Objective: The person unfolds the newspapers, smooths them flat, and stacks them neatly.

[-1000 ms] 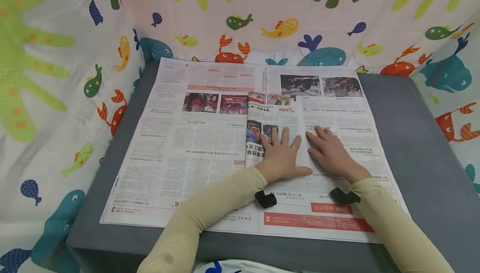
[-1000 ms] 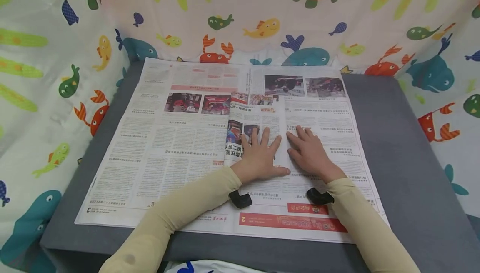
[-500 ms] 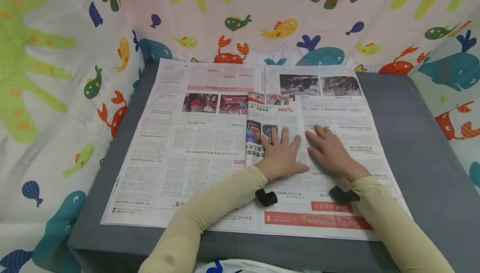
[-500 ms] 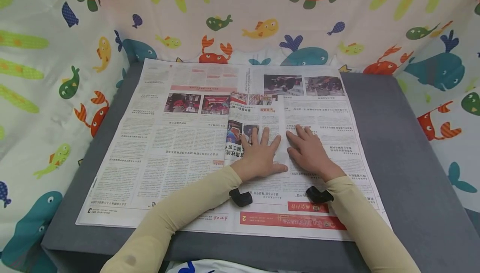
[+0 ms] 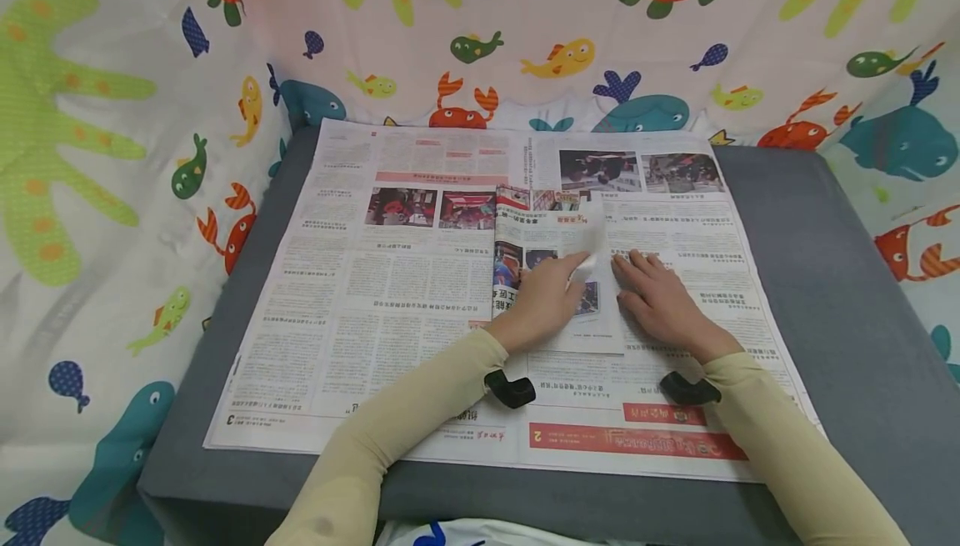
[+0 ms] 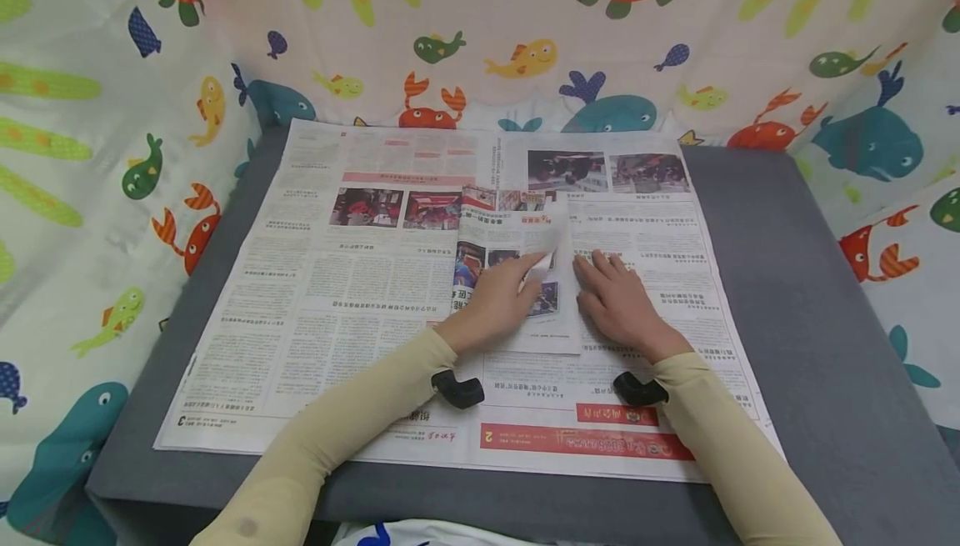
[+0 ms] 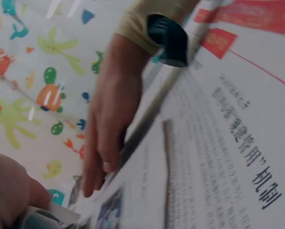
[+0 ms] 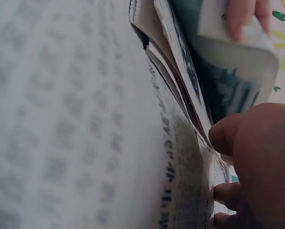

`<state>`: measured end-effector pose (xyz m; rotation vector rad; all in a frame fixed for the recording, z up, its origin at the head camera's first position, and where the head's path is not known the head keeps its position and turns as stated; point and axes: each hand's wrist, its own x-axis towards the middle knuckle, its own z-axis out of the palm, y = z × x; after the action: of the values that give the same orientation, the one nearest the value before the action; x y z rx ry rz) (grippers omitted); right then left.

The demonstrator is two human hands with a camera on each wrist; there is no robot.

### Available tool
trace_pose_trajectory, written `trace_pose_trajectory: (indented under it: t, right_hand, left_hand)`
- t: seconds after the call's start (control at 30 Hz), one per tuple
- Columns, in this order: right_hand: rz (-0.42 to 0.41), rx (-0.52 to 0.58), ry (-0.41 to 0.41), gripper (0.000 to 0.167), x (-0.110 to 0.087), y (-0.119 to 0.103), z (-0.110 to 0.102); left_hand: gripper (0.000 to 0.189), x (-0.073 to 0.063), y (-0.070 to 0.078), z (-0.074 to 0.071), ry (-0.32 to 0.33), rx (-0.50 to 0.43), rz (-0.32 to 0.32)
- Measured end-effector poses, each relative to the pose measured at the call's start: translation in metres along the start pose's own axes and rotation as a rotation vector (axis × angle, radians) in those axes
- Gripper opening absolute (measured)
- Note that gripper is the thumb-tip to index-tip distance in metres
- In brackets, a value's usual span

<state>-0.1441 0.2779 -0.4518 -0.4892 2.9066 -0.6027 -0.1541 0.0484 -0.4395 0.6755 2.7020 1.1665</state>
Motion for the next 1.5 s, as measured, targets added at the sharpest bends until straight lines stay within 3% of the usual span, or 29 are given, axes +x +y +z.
trace_pose_trajectory:
  t: [0.13, 0.43, 0.6, 0.73, 0.87, 0.97, 1.03, 1.1, 1.17, 1.23, 1.3, 1.4, 1.5]
  right_hand:
    - [0.010, 0.018, -0.006, 0.057, -0.001, -0.001, -0.001]
    - [0.051, 0.168, 0.017, 0.060, 0.000, -0.002, -0.008]
    - [0.011, 0.050, 0.020, 0.059, 0.002, -0.003, -0.005]
    - [-0.004, -0.116, 0.001, 0.072, 0.000, -0.007, 0.002]
    - [0.005, -0.175, -0.033, 0.079, -0.002, -0.010, 0.003]
    - [0.017, -0.180, -0.069, 0.077, -0.002, -0.014, -0.001]
    - [0.028, -0.180, -0.092, 0.076, -0.002, -0.015, -0.003]
    - [0.035, -0.180, -0.109, 0.076, -0.001, -0.016, -0.005]
    - [0.039, -0.180, -0.120, 0.076, -0.001, -0.017, -0.007]
    - [0.038, -0.181, -0.123, 0.076, 0.000, -0.017, -0.008]
    - [0.030, -0.182, -0.120, 0.077, 0.000, -0.018, -0.008]
    - [0.032, -0.185, -0.126, 0.076, 0.000, -0.018, -0.009]
    - [0.034, -0.183, -0.134, 0.076, 0.000, -0.019, -0.009]
  left_hand:
    - [0.050, -0.010, -0.005, -0.020, 0.065, -0.285, -0.005]
    - [0.044, -0.027, -0.023, -0.058, 0.343, -0.872, -0.127]
    - [0.037, -0.032, -0.034, -0.067, 0.488, -1.116, -0.239]
    - [0.033, -0.037, -0.045, -0.071, 0.579, -1.212, -0.304]
    - [0.029, -0.046, -0.056, -0.081, 0.620, -1.308, -0.398]
    - [0.023, -0.059, -0.063, -0.093, 0.580, -1.450, -0.478]
    - [0.031, -0.070, -0.069, -0.101, 0.524, -1.511, -0.529]
    - [0.043, -0.079, -0.077, -0.108, 0.497, -1.556, -0.538]
    - [0.047, -0.086, -0.085, -0.115, 0.521, -1.559, -0.539]
    - [0.051, -0.090, -0.095, -0.122, 0.582, -1.585, -0.517]
    - [0.056, -0.095, -0.105, -0.127, 0.638, -1.597, -0.534]
    - [0.062, -0.104, -0.117, -0.134, 0.669, -1.556, -0.595]
    - [0.058, -0.112, -0.124, -0.139, 0.667, -1.439, -0.643]
